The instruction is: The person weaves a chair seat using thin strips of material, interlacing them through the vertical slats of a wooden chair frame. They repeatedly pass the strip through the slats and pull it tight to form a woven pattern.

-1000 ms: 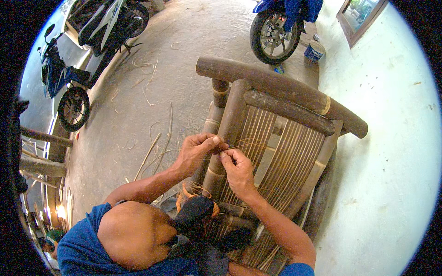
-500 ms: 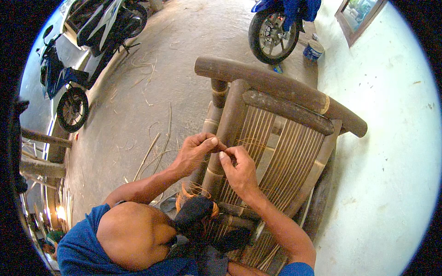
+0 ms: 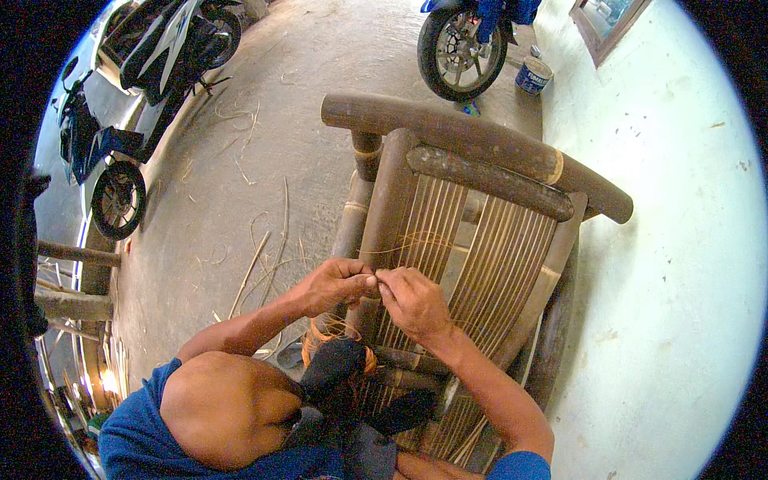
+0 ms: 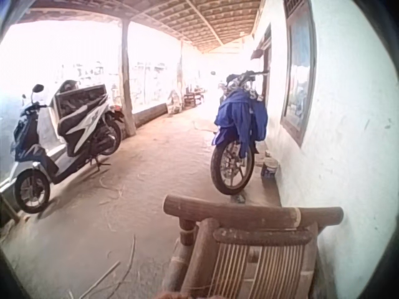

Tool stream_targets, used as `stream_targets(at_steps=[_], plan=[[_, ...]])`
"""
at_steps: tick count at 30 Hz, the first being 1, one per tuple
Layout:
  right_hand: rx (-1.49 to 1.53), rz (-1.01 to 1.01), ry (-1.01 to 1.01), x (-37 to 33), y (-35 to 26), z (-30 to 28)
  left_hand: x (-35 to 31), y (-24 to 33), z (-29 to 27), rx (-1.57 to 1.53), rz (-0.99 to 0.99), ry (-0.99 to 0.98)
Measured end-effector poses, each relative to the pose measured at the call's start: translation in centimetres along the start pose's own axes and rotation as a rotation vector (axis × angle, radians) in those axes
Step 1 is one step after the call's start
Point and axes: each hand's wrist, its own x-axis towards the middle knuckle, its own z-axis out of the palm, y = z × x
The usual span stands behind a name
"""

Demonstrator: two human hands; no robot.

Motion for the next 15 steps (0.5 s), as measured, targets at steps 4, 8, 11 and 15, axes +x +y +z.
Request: stream_targets(at_steps=[4,8,11,15], plan=[[0.000,-0.054,-0.019,-0.18,0.20,0.14,-0.18,-0.02,-0.12,0.042,-0.031,0.001],[0.041,0.091,-0.038,-0.40,-0.09,0.31,-0.07,-0.20,0.06,0.115,-0.117,0.032],[0.130,0.247,-0.051,-0.44,-0.38,0.16,0.08,-0.31,0.37,0.105,-0.079,0.068],[0.295,0.436,-0.088,-0.25,-0.60,-0.18,0.29,-0.35,0.51,0.036,-0.028,0.103]])
